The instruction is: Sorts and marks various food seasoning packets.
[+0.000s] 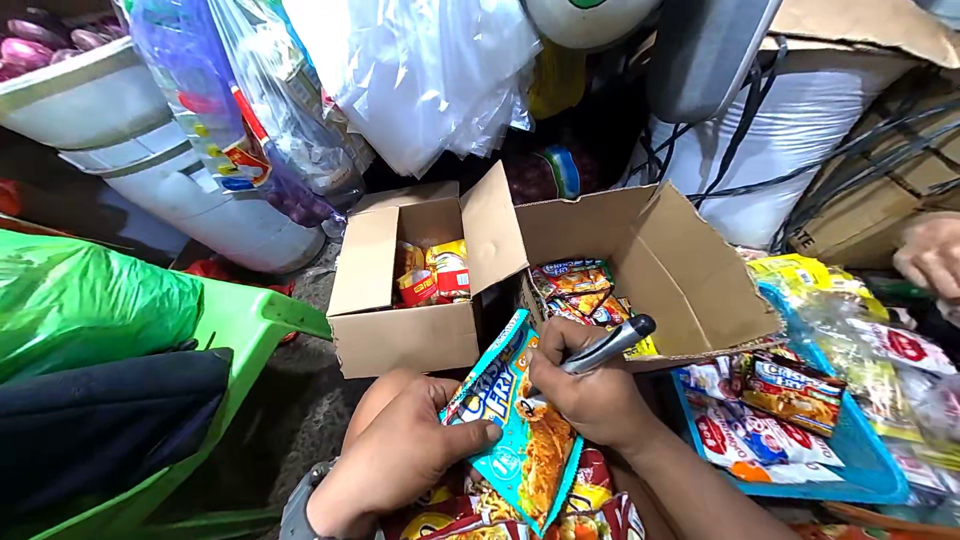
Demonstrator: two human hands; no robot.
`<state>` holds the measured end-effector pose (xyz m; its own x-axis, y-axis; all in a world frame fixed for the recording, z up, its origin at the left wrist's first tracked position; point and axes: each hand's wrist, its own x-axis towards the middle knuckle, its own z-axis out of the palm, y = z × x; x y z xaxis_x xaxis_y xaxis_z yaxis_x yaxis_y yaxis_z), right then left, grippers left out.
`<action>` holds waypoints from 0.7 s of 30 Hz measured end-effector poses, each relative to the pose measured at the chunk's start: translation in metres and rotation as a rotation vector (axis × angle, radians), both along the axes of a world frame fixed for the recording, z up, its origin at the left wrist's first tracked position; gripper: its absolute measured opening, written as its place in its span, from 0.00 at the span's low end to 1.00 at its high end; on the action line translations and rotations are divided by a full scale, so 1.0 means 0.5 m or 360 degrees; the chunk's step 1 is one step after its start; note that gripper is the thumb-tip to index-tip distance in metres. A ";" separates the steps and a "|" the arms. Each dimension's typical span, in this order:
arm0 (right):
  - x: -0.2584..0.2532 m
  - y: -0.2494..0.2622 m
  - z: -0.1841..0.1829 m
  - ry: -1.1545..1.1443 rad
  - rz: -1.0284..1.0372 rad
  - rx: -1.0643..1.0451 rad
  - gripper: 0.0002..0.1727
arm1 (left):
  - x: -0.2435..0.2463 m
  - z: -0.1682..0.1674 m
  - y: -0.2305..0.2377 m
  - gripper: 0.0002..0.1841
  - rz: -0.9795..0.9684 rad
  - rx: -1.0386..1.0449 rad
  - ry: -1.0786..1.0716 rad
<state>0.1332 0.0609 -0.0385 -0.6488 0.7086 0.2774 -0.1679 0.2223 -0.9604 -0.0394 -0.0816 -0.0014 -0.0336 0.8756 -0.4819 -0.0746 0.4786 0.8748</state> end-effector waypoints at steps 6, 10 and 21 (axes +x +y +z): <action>0.005 0.002 0.008 -0.0106 0.0077 -0.0036 0.16 | 0.003 0.000 0.000 0.06 0.0023 -0.0003 -0.0007; 0.018 0.046 0.004 0.0420 0.0269 -0.0575 0.13 | 0.002 0.000 -0.008 0.07 0.0053 0.0034 0.0091; 0.227 0.119 0.091 0.0218 -0.0093 -0.0467 0.16 | 0.128 0.137 0.170 0.06 -0.0675 0.0762 0.0144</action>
